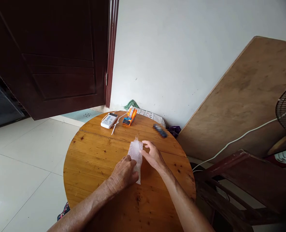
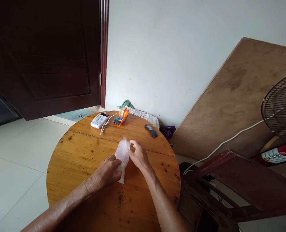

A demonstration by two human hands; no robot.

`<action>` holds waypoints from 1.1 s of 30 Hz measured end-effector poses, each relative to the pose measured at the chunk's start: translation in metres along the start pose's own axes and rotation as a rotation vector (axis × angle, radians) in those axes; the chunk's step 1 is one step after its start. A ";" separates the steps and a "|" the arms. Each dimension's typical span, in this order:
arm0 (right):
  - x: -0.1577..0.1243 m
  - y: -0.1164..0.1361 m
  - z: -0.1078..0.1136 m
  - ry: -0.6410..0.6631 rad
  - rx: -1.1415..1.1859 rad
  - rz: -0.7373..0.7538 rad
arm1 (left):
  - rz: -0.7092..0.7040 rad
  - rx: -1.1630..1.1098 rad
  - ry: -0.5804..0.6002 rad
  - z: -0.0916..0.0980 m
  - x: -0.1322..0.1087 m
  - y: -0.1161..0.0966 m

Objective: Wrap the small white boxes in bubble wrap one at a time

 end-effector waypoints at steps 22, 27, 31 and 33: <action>0.027 -0.011 -0.049 0.234 0.306 -0.339 | 0.008 0.099 0.043 0.007 -0.003 -0.008; 0.012 0.021 -0.022 0.203 0.438 -0.281 | 0.018 0.090 0.009 0.003 -0.002 -0.004; 0.000 0.045 0.000 0.198 0.461 -0.137 | 0.027 0.080 -0.032 0.002 -0.002 -0.001; -0.005 0.054 0.008 0.198 0.473 -0.068 | 0.030 0.075 -0.053 0.001 -0.003 0.000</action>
Point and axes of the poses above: each hand's wrist, its own x-axis towards the middle knuckle, its own z-axis out of the back of the hand, y = z × x, the point moved 6 cm from there along x, towards the middle knuckle, and after that the axes turned 12 degrees about -y, right-handed, at the moved point
